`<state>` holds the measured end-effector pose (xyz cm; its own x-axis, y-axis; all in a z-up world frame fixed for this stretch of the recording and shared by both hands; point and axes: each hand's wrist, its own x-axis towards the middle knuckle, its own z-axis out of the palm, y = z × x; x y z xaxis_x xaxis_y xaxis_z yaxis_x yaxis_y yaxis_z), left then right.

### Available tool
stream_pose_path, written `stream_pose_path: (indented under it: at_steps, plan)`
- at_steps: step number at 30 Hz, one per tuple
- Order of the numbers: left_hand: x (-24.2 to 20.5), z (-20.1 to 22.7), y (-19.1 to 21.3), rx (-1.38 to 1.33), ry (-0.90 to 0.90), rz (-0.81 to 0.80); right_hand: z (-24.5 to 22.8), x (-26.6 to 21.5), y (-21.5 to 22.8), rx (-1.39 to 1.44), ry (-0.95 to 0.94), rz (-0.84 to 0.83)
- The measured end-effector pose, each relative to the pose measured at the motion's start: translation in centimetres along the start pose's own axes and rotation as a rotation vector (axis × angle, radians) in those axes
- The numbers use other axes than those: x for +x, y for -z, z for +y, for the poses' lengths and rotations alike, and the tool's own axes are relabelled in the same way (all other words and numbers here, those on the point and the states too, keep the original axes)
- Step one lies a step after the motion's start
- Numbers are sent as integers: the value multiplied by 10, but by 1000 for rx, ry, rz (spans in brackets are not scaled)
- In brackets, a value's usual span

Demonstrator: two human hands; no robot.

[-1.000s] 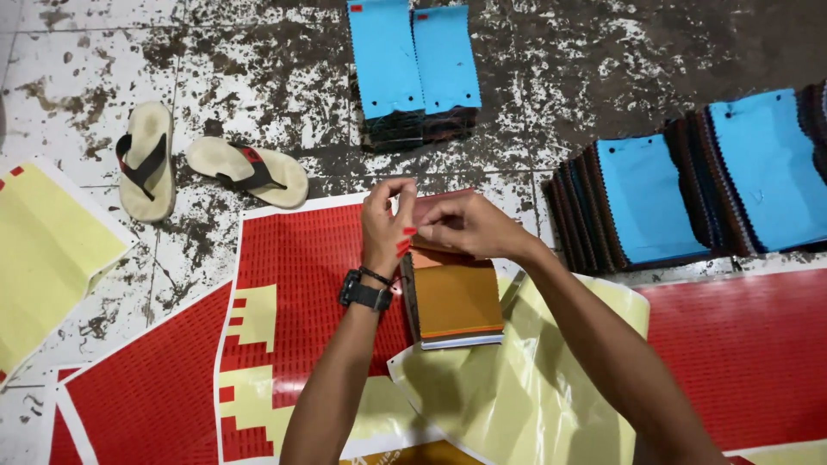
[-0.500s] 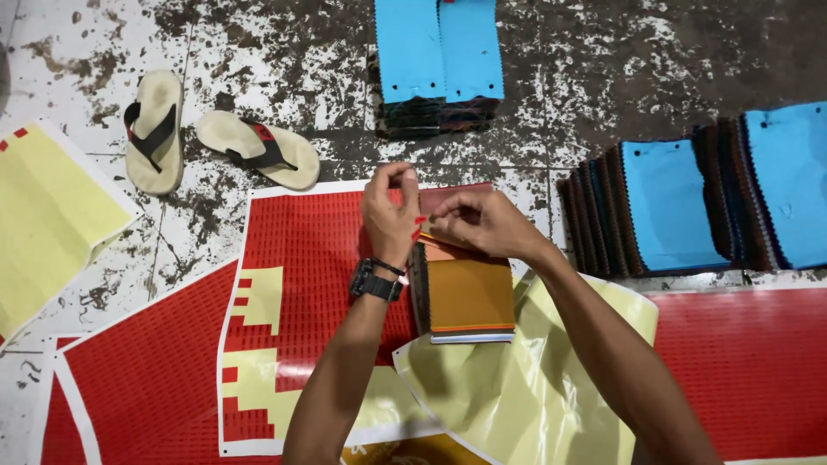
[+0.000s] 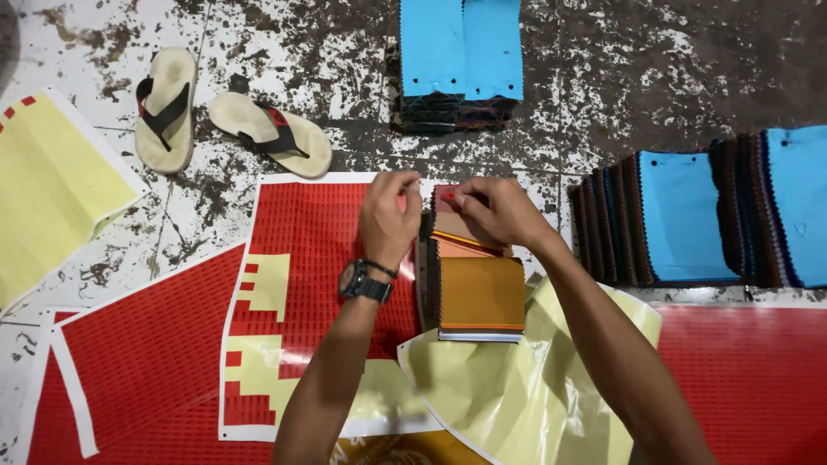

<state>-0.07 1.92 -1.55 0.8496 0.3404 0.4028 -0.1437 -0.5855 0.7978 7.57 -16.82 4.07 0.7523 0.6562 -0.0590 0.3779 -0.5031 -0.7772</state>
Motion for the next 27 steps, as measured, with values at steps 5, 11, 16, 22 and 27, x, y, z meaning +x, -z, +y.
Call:
stream_pose_path:
  at_steps: [5,11,16,22,27]
  plan:
    - [-18,-29,-7,192,-246,-92,28,7,-12,-126,1,-35]
    - [-19,-27,-14,512,-449,-113,12,5,-15,-320,-78,-78]
    - [-17,-17,-11,694,-450,-148,7,5,-20,-429,-206,-97]
    - [-14,-19,-12,615,-422,-206,62,20,-20,-687,106,171]
    - [-15,-26,-14,-83,20,-101,66,4,-22,-685,435,480]
